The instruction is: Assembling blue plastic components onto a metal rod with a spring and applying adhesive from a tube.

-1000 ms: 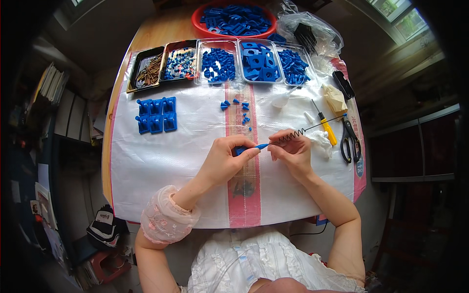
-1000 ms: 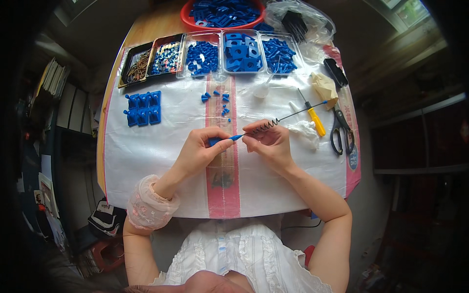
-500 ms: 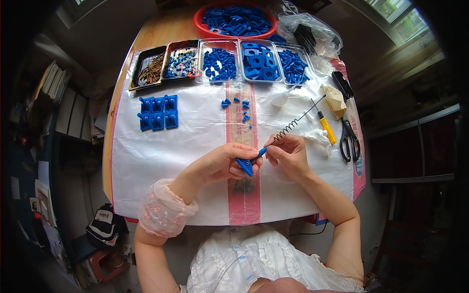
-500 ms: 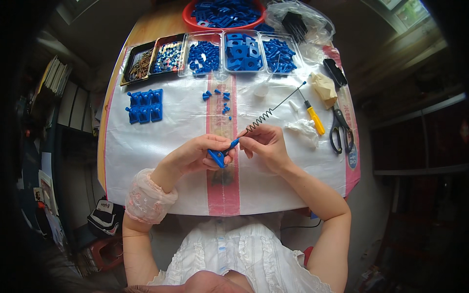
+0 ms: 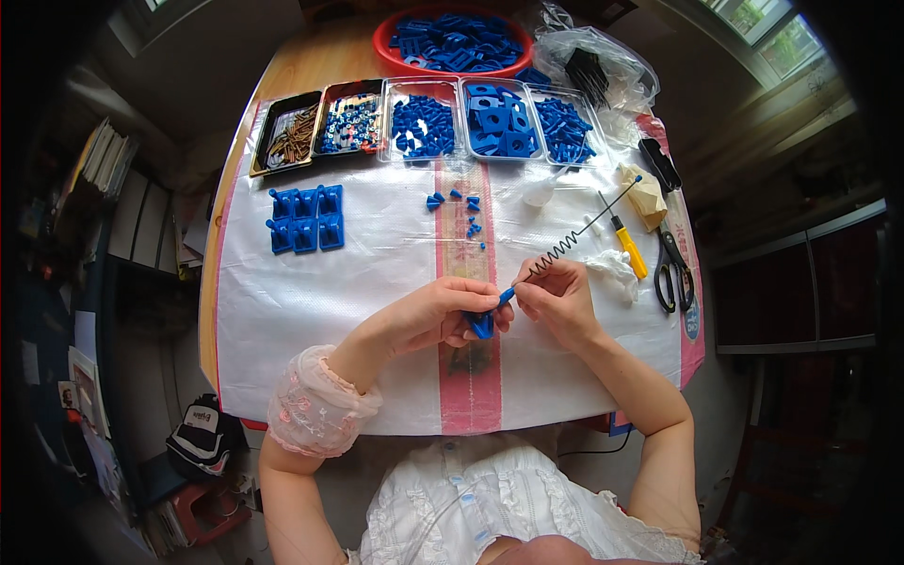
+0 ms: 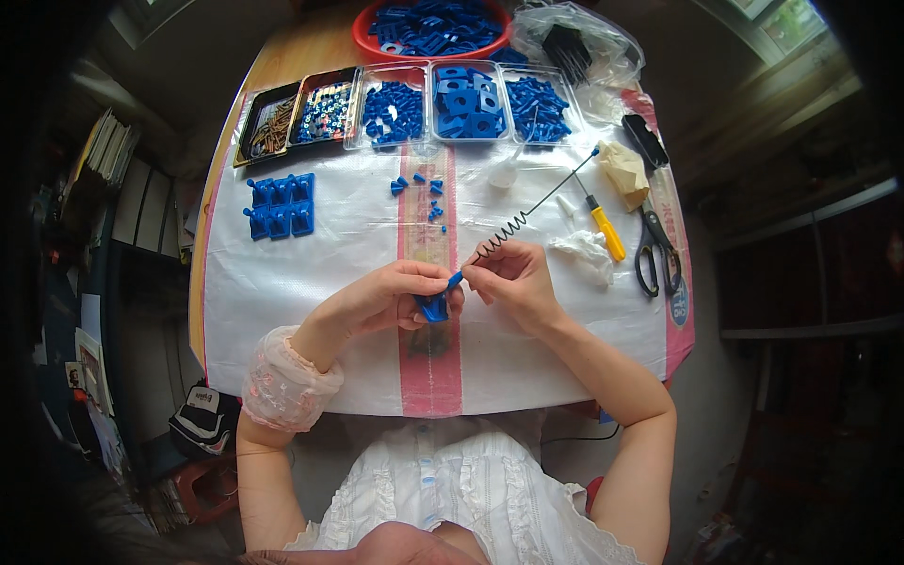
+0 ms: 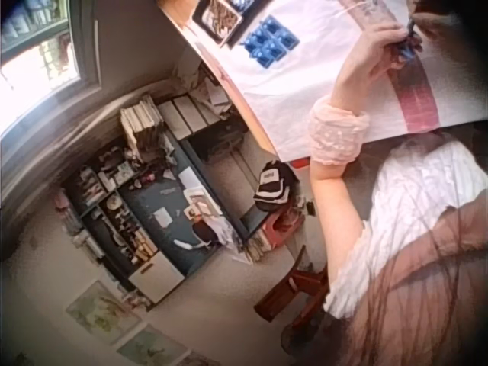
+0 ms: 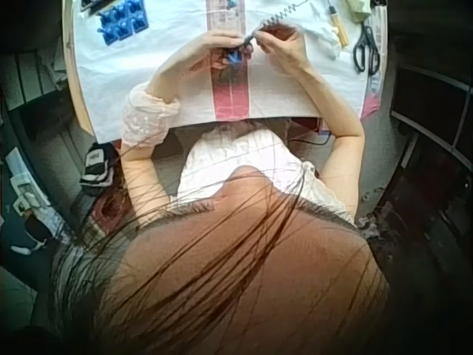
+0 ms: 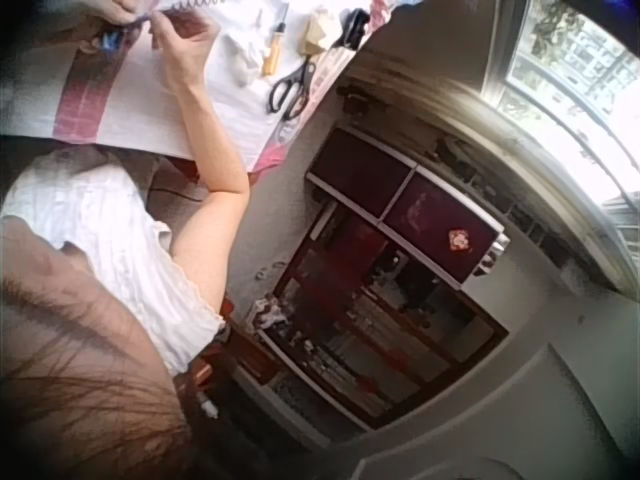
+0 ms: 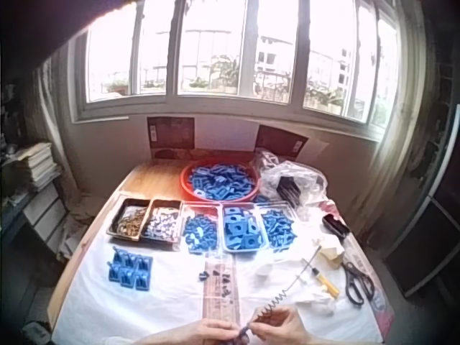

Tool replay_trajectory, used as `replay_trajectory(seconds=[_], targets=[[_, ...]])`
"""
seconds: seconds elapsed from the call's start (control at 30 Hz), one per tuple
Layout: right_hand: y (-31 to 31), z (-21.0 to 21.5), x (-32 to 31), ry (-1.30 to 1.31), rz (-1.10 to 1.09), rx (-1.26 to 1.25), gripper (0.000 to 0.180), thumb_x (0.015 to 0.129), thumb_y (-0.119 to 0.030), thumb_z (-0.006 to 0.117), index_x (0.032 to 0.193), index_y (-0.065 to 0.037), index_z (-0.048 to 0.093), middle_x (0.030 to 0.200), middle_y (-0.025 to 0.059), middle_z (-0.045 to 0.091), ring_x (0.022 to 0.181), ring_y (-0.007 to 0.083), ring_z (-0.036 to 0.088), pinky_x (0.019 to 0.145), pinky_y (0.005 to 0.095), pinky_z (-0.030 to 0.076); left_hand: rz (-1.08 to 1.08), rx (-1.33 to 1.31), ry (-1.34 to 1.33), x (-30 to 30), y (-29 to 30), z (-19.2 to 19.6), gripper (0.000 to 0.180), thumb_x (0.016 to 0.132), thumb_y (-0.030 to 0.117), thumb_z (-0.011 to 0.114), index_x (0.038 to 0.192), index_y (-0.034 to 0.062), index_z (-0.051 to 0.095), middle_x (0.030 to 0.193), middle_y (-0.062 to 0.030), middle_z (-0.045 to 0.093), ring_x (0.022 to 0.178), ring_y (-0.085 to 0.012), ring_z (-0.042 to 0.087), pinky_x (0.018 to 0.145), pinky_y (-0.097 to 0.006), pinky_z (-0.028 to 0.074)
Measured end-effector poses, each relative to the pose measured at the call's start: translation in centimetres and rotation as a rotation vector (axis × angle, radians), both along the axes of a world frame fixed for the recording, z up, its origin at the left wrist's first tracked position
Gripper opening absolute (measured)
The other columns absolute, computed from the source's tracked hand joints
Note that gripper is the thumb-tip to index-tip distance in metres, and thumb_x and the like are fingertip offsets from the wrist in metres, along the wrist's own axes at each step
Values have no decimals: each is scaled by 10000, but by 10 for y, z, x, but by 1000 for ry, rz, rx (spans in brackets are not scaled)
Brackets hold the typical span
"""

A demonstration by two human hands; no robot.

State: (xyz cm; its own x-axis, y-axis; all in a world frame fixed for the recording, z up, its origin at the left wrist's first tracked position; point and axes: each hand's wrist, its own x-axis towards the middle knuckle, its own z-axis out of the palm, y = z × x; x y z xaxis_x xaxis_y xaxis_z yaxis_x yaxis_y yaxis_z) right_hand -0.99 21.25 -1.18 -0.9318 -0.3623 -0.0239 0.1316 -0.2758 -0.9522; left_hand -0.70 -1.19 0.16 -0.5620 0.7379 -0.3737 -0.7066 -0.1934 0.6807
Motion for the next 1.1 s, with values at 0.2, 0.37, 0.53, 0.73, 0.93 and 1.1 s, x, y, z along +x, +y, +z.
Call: replay_trajectory(seconds=[0.2, 0.37, 0.53, 0.73, 0.93, 1.1], targets=[[-1, 0, 0, 53, -32, 109, 30, 853, 16, 706, 872, -2, 691, 804, 44, 695, 614, 45, 587, 513, 200, 443, 135, -406, 525, 11, 12, 7, 260, 973, 295, 627, 959, 53, 720, 855, 12, 688, 729, -2, 557, 559, -163, 389], [-4, 4, 0, 48, -38, 146, 27, 855, 17, 689, 842, 0, 673, 789, 25, 641, 592, 53, 564, 497, 195, 421, 169, -478, 684, 11, 11, -4, 289, 978, 273, 615, 967, 3, 718, 837, -4, 691, 778, -44, 596, 679, -211, 477], [-3, 4, -1, 29, -58, 161, 34, 854, 22, 683, 833, 3, 664, 787, 19, 615, 584, 58, 556, 489, 198, 413, 176, -487, 694, 12, 12, -3, 283, 983, 245, 599, 987, -17, 707, 864, -23, 692, 807, -68, 610, 754, -245, 501], [-2, 3, -2, 28, -44, 135, 30, 850, 17, 698, 849, 3, 672, 792, 28, 641, 594, 56, 569, 495, 198, 420, 148, -494, 704, 11, 11, -2, 282, 985, 242, 599, 995, -19, 704, 875, -30, 690, 826, -73, 615, 769, -247, 502], [0, 2, -3, 53, 0, 104, 21, 856, 18, 704, 854, 3, 690, 783, 31, 679, 609, 46, 587, 503, 192, 437, 179, -468, 725, 13, 13, 0, 293, 998, 258, 587, 986, -12, 702, 873, -32, 693, 828, -76, 618, 774, -249, 502], [0, 2, -4, 50, -16, 101, 23, 855, 26, 700, 849, 4, 694, 776, 26, 673, 608, 46, 588, 502, 193, 436, 169, -472, 727, 13, 13, 0, 293, 1005, 257, 578, 990, -9, 701, 869, -29, 690, 823, -76, 613, 769, -250, 500]])
